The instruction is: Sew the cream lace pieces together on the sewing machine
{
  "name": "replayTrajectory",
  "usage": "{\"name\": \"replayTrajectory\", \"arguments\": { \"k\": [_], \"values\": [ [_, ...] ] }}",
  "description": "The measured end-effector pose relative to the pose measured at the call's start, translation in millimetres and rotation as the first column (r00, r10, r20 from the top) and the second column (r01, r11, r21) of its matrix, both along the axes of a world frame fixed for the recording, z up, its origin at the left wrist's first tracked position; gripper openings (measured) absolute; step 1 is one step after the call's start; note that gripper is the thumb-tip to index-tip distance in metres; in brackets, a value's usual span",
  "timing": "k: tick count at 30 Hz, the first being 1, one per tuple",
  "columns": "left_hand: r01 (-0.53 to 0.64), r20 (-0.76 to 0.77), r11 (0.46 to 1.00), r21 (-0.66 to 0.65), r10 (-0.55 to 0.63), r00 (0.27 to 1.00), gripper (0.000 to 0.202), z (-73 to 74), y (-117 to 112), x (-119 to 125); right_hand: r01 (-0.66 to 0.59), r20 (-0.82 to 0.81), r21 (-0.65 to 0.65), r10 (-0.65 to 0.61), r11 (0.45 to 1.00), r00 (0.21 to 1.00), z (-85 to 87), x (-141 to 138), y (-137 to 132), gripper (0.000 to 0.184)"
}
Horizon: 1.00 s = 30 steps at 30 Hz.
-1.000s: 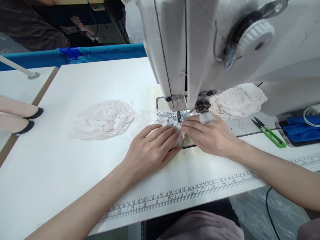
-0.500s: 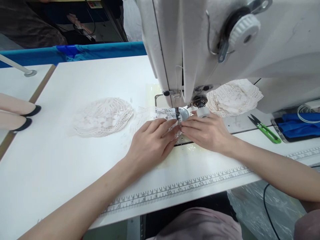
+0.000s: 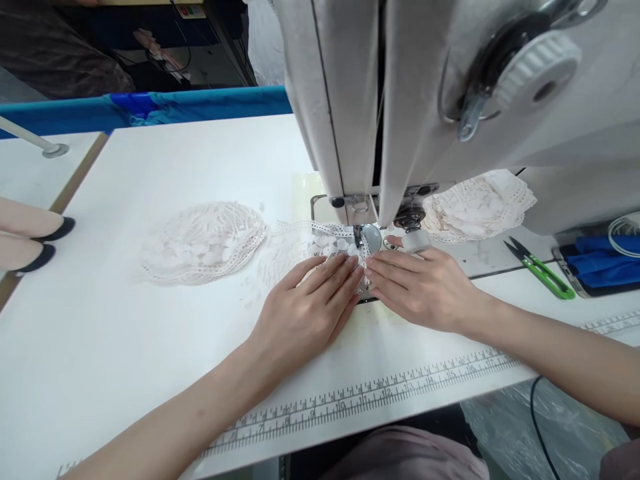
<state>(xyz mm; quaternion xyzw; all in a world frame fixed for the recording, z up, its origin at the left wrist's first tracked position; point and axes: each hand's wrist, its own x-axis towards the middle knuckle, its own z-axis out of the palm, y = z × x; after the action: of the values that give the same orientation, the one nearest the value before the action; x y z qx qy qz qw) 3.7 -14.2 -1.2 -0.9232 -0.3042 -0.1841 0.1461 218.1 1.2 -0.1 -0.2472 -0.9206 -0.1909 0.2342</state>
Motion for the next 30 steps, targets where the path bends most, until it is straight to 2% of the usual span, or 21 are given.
{"name": "replayTrajectory", "arguments": {
  "k": [4, 25, 30],
  "values": [
    [0.006, 0.02, 0.999, -0.032, -0.006, 1.0, 0.033, -0.4, 1, 0, 0.002, 0.012, -0.007, -0.002, 1.0, 1.0, -0.6, 0, 0, 0.022],
    [-0.049, 0.006, 0.999, -0.014, 0.049, 0.999, 0.034, -1.2, 12, 1, 0.102, 0.0, -0.059, -0.102, 0.993, 0.995, -7.3, -1, 10, 0.025],
    [-0.028, 0.017, 0.999, -0.019, 0.028, 0.999, 0.033, 0.4, 7, -1, 0.088, 0.023, -0.012, -0.088, 0.996, 0.996, -6.5, 2, 11, 0.027]
  ]
}}
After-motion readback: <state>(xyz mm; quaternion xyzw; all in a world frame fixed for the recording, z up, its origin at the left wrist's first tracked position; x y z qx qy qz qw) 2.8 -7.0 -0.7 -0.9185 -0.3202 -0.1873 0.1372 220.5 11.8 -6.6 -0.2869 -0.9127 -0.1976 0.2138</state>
